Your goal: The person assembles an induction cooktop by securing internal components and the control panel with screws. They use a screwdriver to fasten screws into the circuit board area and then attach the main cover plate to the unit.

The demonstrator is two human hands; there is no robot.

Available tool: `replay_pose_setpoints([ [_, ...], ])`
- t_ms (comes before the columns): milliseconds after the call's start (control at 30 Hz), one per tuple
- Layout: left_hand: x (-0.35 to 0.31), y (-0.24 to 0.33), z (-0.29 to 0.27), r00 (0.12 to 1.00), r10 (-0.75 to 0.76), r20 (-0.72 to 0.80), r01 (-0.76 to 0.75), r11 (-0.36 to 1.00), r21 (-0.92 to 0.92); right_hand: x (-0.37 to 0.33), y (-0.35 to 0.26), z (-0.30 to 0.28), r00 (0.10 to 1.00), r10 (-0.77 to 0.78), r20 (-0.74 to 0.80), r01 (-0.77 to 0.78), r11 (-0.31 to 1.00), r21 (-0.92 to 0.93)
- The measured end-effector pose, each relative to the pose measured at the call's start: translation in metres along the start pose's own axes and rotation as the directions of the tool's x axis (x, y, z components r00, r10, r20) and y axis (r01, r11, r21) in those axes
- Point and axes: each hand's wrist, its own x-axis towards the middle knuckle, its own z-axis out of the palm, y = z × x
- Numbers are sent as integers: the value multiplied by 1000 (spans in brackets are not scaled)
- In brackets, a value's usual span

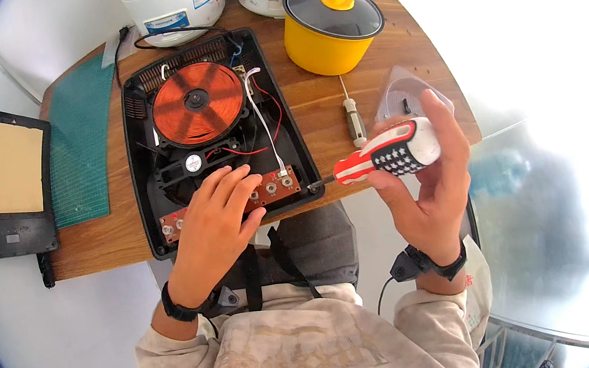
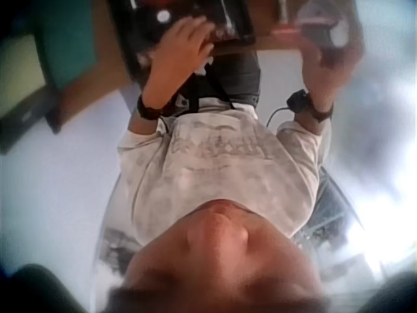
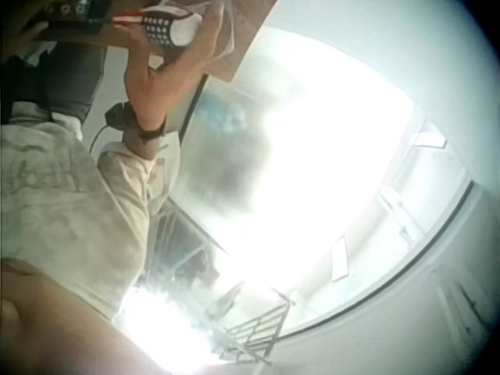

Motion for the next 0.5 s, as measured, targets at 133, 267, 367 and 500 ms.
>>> replay_pose_setpoints([
  [133, -1, -3, 2, 998, -46, 32, 50, 990, -134, 2, 7, 4, 994, -45, 101, 50, 998, -45],
  [267, -4, -5, 4, 999, -46, 8, 47, 984, -171, 3, 9, 7, 987, -70, 146, 84, 992, -94],
  [367, -4, -6, 5, 1000, -19, -23, 15, 989, -146, 5, 7, 9, 987, -48, 156, 60, 996, -71],
  [500, -4, -5, 4, 999, -39, -11, 36, 984, -173, 6, 8, 10, 984, -62, 165, 79, 992, -99],
])
